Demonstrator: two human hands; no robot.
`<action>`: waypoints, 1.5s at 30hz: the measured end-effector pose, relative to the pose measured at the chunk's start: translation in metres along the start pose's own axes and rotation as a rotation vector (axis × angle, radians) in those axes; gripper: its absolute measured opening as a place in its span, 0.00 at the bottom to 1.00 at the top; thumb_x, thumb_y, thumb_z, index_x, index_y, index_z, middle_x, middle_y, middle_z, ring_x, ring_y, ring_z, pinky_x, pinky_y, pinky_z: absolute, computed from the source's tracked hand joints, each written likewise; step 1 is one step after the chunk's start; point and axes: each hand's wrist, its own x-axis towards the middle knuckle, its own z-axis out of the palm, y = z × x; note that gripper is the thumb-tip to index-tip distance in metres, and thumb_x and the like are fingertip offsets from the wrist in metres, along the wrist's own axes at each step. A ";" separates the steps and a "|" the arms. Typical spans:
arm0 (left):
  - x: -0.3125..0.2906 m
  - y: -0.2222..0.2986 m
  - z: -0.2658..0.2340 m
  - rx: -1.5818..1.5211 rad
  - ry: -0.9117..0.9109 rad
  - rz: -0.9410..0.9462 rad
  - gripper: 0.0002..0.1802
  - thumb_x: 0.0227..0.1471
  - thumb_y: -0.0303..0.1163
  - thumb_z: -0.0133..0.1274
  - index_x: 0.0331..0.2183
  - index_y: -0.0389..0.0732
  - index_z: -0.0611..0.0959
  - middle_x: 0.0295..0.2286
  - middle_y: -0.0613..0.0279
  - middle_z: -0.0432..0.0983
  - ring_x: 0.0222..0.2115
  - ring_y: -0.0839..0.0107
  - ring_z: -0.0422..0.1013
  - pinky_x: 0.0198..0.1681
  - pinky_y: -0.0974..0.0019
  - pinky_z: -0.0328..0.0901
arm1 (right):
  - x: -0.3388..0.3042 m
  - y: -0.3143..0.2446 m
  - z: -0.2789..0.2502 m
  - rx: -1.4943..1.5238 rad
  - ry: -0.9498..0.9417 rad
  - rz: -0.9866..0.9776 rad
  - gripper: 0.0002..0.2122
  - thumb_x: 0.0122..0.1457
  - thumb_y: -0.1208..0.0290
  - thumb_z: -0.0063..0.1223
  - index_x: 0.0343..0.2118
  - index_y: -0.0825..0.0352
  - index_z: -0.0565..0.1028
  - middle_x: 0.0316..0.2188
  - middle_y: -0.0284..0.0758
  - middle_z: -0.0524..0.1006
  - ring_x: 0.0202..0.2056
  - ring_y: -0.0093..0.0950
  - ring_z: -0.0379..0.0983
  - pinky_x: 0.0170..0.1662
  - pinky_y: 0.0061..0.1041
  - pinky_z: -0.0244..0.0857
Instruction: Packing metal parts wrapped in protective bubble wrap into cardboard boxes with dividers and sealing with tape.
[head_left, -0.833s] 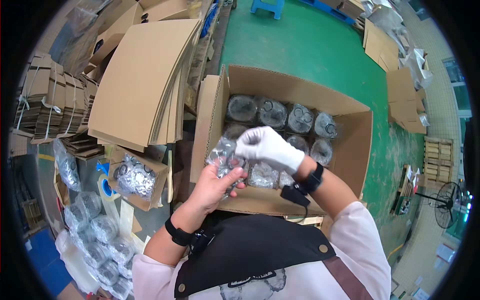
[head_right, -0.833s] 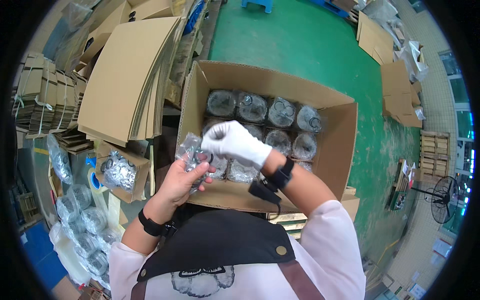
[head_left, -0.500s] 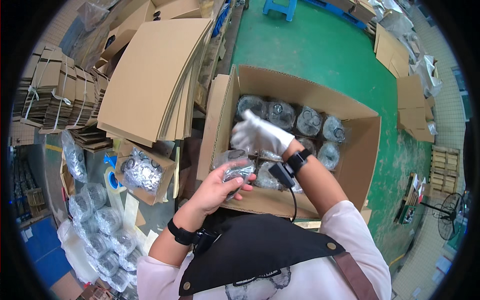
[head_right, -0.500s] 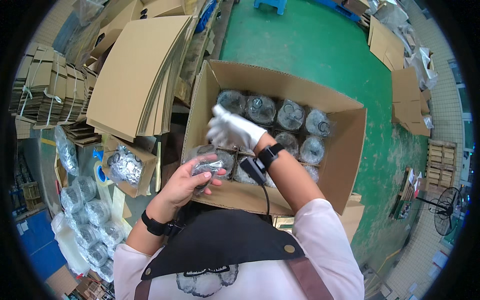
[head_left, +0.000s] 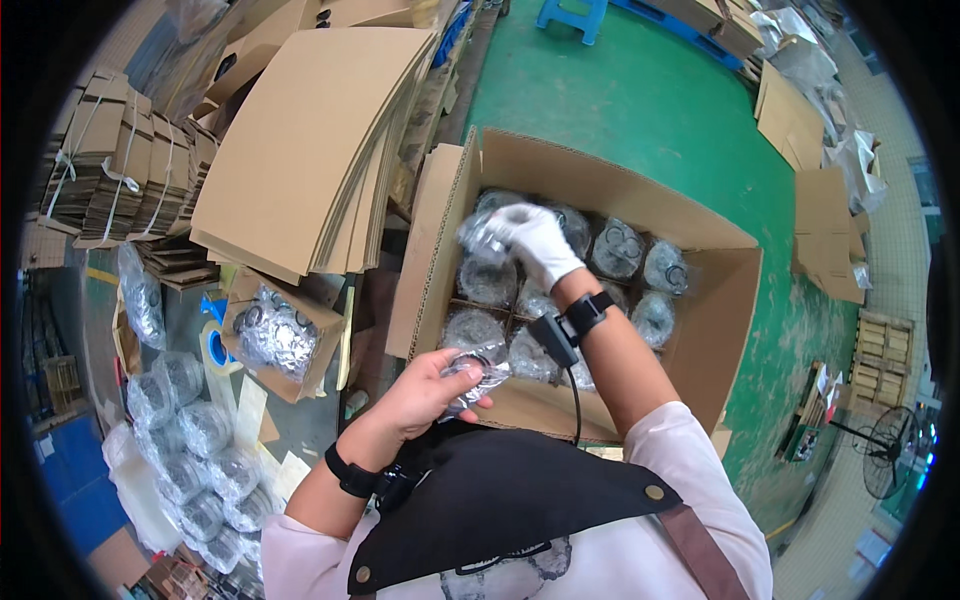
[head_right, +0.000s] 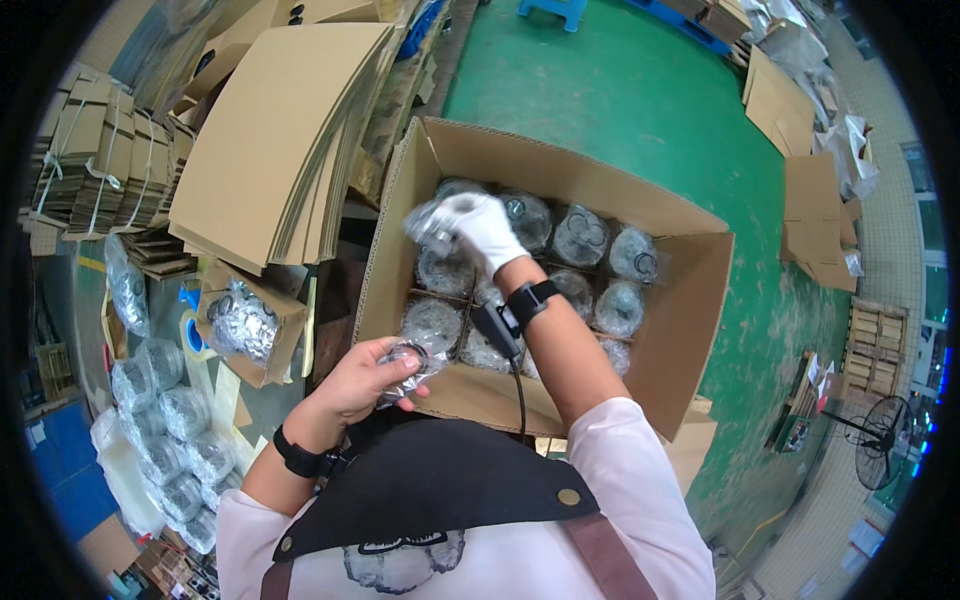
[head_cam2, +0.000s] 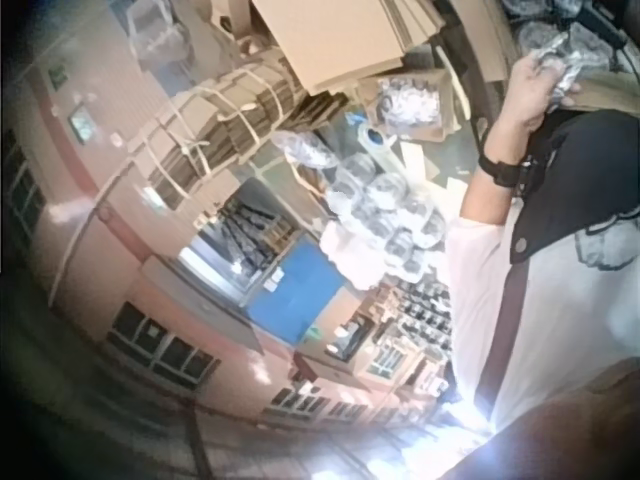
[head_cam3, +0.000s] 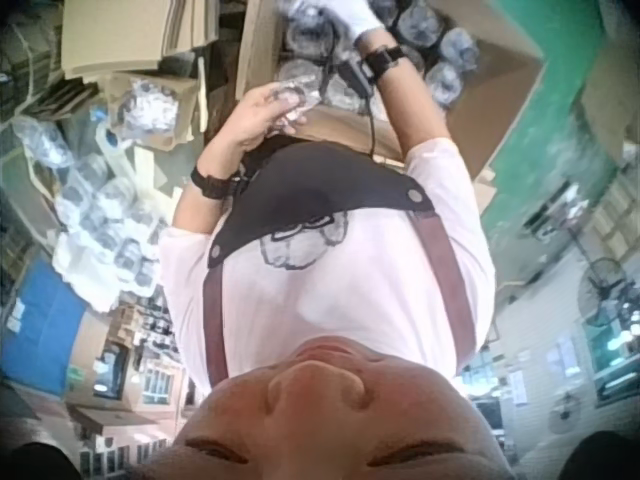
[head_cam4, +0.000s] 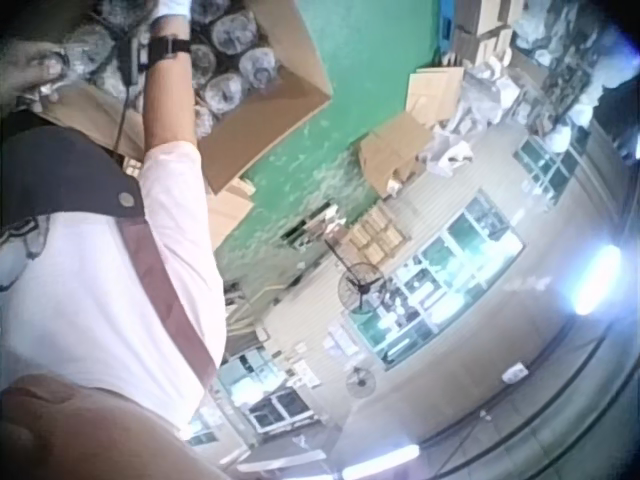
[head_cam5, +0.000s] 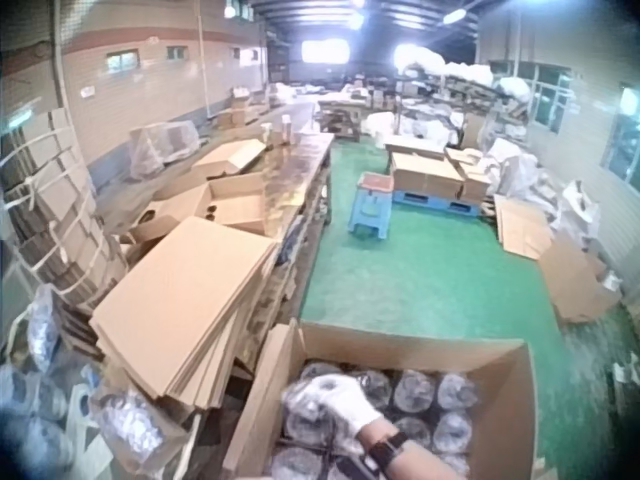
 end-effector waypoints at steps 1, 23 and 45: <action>-0.001 -0.001 0.002 -0.024 0.018 0.057 0.20 0.57 0.30 0.54 0.50 0.35 0.73 0.39 0.57 0.77 0.33 0.70 0.77 0.30 0.72 0.73 | 0.006 -0.006 -0.004 -0.224 0.140 -0.150 0.14 0.57 0.66 0.60 0.38 0.73 0.77 0.31 0.38 0.80 0.33 0.30 0.76 0.40 0.28 0.70; 0.003 -0.005 0.010 0.137 0.130 0.187 0.34 0.57 0.27 0.55 0.59 0.34 0.57 0.44 0.48 0.74 0.44 0.66 0.74 0.43 0.68 0.72 | -0.124 -0.030 -0.009 -0.376 -0.418 0.092 0.10 0.54 0.74 0.63 0.37 0.70 0.78 0.28 0.29 0.80 0.31 0.17 0.74 0.37 0.21 0.71; -0.058 -0.011 -0.252 1.334 1.222 -0.047 0.39 0.38 0.47 0.69 0.51 0.44 0.73 0.44 0.46 0.71 0.46 0.51 0.72 0.47 0.52 0.66 | -0.132 -0.036 -0.006 -1.147 -0.041 -0.024 0.19 0.52 0.71 0.62 0.47 0.72 0.74 0.38 0.47 0.79 0.34 0.33 0.79 0.39 0.29 0.72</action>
